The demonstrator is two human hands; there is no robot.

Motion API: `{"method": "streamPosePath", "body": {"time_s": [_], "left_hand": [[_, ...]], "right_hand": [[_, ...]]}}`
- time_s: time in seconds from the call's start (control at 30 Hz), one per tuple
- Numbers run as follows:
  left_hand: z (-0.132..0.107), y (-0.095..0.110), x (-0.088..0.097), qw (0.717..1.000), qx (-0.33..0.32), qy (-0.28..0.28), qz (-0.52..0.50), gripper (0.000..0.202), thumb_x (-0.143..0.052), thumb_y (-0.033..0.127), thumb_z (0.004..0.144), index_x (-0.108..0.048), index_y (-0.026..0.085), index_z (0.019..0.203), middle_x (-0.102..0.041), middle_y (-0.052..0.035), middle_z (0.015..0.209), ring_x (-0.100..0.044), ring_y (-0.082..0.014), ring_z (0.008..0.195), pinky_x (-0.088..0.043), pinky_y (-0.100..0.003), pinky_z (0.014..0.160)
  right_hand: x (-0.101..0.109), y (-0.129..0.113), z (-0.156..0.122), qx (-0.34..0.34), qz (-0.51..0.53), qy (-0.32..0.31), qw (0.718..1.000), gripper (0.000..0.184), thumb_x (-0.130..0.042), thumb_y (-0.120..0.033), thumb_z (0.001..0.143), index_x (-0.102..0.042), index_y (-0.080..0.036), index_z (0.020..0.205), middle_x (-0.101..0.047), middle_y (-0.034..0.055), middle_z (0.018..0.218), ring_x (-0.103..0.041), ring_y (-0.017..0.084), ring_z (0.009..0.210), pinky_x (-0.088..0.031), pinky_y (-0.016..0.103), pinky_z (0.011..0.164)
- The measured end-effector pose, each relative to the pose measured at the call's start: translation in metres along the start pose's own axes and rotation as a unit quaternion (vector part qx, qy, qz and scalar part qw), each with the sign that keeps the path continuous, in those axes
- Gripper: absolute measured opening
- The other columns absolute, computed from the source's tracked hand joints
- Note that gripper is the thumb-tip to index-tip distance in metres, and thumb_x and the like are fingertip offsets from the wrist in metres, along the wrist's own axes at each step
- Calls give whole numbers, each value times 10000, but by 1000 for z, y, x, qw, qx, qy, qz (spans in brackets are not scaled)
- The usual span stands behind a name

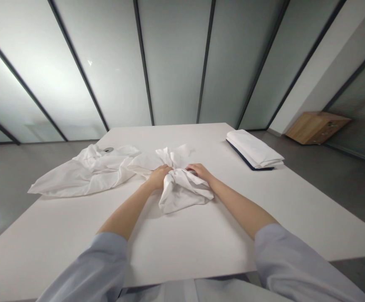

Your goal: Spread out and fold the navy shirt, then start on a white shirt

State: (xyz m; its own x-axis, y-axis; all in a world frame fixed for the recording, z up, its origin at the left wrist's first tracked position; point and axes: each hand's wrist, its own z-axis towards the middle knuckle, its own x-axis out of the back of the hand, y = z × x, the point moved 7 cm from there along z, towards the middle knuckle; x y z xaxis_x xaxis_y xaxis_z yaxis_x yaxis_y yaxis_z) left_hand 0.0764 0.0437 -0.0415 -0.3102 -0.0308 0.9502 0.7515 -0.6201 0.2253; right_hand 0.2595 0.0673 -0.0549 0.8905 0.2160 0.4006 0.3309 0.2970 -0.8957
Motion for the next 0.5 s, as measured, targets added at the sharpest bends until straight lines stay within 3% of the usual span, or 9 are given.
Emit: {"method": "streamPosePath", "body": {"time_s": [0.1, 0.2, 0.27, 0.37, 0.5], "left_hand": [[0, -14, 20, 997, 48, 57, -25, 175, -570, 213, 738, -636, 187, 898, -621, -70, 896, -616, -216, 844, -489, -313, 780], [-6, -26, 66, 981, 66, 174, -47, 215, -548, 184, 709, -624, 197, 910, -603, -48, 887, -596, -203, 843, -476, -301, 765], [-15, -33, 107, 959, 70, 271, -48, 229, -524, 183, 723, -619, 203, 931, -589, -27, 878, -579, -191, 841, -466, -289, 754], [-38, -48, 173, 901, 106, 420, -15, 171, -516, 197, 777, -610, 203, 920, -571, -15, 875, -559, -183, 881, -443, -281, 777], [-72, -73, 242, 837, 138, 525, 74, 159, -560, 232, 821, -610, 179, 962, -559, -42, 950, -538, -201, 957, -408, -330, 827]], "right_hand": [[44, 18, 0, -3, 75, 166, 983, 371, -472, -499, 793, -671, -205, 683, -709, 49, 762, -645, 205, 790, -466, 335, 827], [66, 42, -6, -64, 127, 255, 956, 319, -527, -489, 746, -653, -205, 674, -693, 53, 701, -636, 200, 725, -481, 330, 762], [68, 49, -8, -80, 136, 270, 950, 310, -542, -492, 730, -640, -206, 661, -679, 52, 670, -627, 197, 700, -481, 325, 730], [58, 48, -7, -69, 123, 239, 961, 294, -560, -483, 722, -634, -207, 654, -668, 46, 657, -617, 189, 681, -480, 322, 723], [51, 45, -6, -66, 114, 221, 966, 270, -558, -457, 715, -629, -207, 640, -659, 41, 647, -603, 184, 659, -481, 318, 697]]}}
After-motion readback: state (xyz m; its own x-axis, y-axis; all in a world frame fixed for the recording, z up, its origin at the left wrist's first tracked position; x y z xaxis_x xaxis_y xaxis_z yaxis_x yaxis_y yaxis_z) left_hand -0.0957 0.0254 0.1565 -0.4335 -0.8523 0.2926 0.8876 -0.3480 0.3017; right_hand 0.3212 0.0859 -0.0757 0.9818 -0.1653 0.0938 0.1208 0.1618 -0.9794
